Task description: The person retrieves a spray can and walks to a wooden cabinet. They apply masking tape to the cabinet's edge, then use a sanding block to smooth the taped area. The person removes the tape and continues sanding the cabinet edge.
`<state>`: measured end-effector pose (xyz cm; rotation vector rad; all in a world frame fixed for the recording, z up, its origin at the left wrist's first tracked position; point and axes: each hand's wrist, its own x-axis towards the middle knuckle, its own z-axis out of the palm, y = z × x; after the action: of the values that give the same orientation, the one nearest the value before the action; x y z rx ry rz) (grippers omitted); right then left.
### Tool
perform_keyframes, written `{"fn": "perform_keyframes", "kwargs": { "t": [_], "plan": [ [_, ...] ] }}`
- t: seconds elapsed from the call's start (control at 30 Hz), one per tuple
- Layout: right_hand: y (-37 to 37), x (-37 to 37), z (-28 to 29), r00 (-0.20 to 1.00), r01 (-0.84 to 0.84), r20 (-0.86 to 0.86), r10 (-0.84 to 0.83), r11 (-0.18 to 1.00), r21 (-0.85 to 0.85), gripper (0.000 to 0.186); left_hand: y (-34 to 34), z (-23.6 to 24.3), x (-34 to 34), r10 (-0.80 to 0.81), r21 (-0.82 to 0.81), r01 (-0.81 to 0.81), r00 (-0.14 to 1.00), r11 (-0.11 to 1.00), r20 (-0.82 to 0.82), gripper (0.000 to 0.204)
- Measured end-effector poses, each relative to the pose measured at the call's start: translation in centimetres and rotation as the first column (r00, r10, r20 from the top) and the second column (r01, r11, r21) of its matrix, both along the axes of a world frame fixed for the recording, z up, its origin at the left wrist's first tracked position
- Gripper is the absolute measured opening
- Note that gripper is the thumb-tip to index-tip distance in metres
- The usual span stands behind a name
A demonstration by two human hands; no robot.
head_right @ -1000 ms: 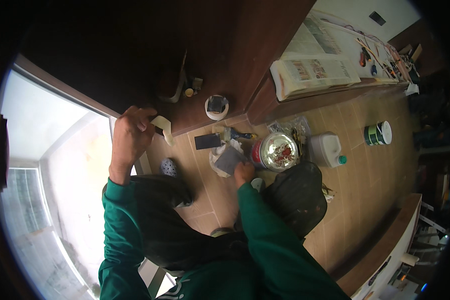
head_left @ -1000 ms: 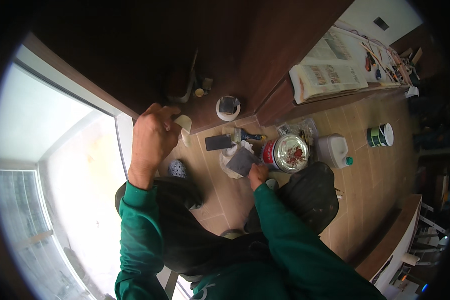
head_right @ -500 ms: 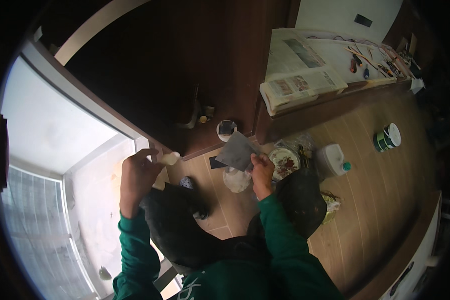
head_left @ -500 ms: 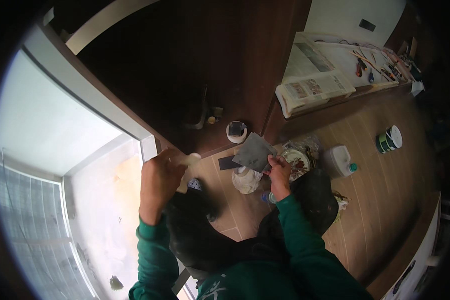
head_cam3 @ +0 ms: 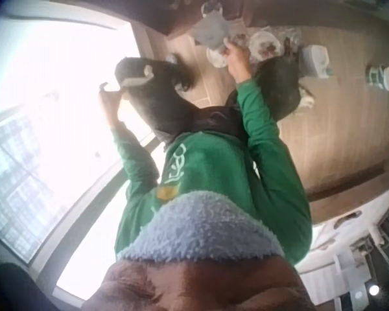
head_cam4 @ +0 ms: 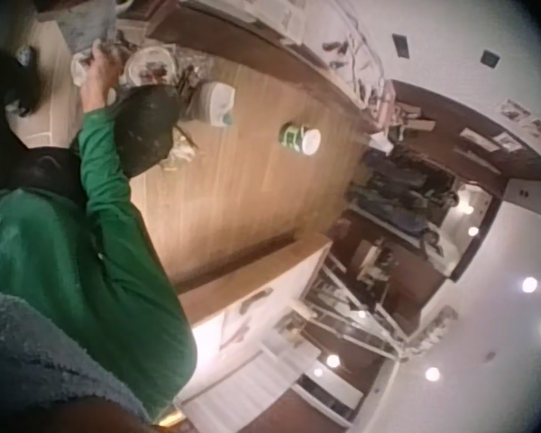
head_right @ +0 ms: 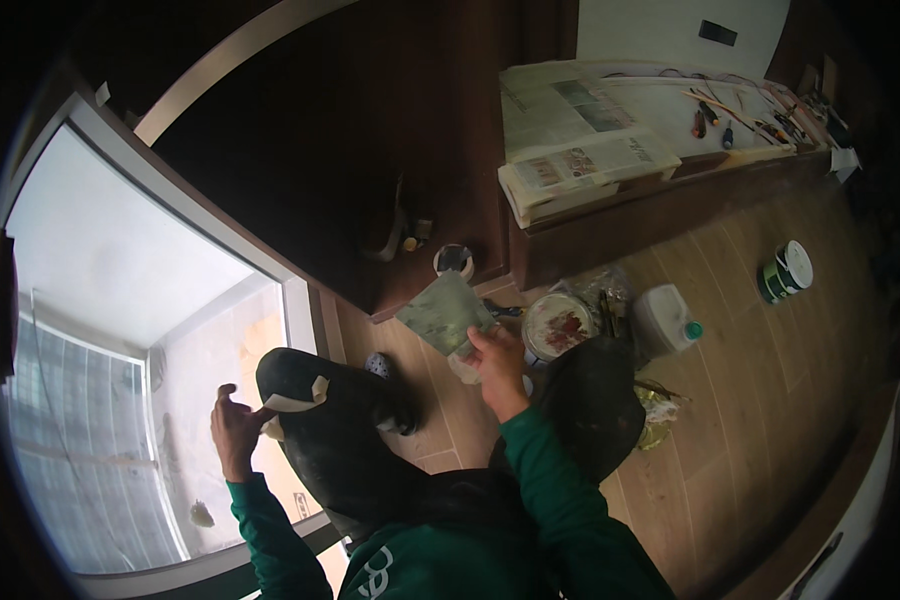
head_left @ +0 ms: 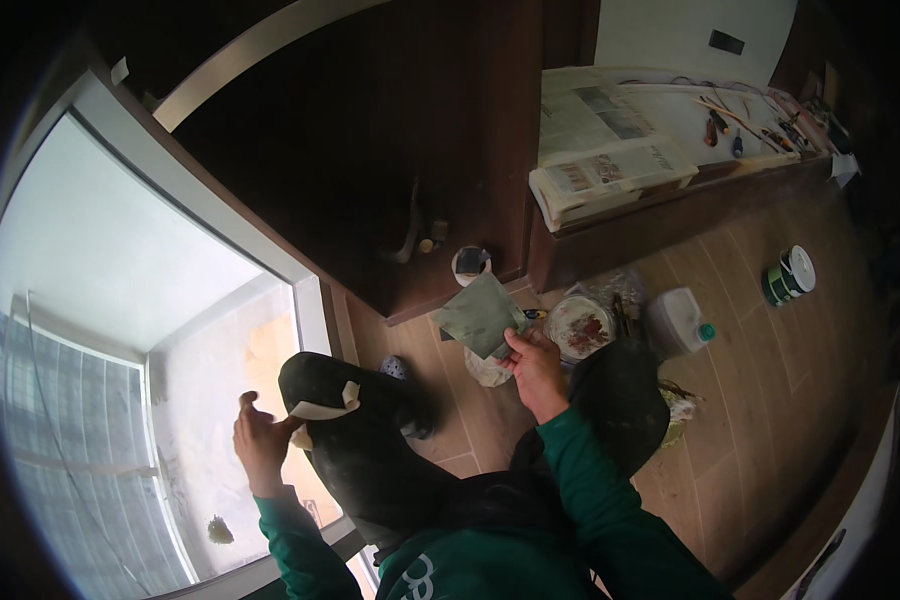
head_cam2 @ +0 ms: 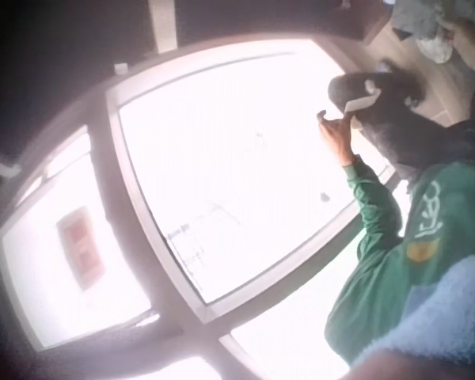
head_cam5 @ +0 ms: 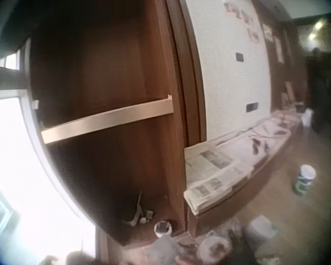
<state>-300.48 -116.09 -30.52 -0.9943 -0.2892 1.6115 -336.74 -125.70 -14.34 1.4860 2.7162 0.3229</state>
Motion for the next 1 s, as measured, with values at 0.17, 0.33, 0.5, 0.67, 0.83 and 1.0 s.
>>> {"fn": "perform_keyframes", "kwargs": {
  "t": [0.17,0.33,0.5,0.67,0.83,1.0],
  "plan": [
    [-1.1,-0.2,1.4,1.0,-0.012,-0.013,0.012,0.999,0.037,0.014,-2.5,4.0,2.1,-0.054,0.185,0.032,0.992,0.982,0.117,0.053],
    [-2.3,-0.2,2.5,0.999,-0.029,0.032,0.027,0.997,0.074,0.014,0.0,3.4,9.6,-0.418,0.539,0.218,0.864,0.813,0.281,0.023],
    [-3.9,-0.7,4.2,0.996,-0.025,0.093,0.015,0.994,0.104,0.023,3.9,0.9,15.6,-0.303,0.294,0.09,0.445,0.952,0.843,0.027],
    [-5.5,0.0,6.8,0.988,0.026,0.149,-0.039,0.995,0.091,0.028,5.6,-3.7,17.1,-0.303,0.312,-0.044,0.142,0.949,0.942,0.013],
    [-5.0,1.5,6.6,0.976,0.107,0.181,-0.119,0.992,0.074,0.024,6.3,-5.7,17.6,-0.456,0.461,-0.172,0.069,0.871,0.887,0.012],
    [-2.8,5.3,4.6,0.92,0.305,0.243,-0.309,0.951,0.054,0.013,8.3,-6.3,15.7,-0.511,0.524,-0.359,0.14,0.772,0.848,0.013]
  ]
}}
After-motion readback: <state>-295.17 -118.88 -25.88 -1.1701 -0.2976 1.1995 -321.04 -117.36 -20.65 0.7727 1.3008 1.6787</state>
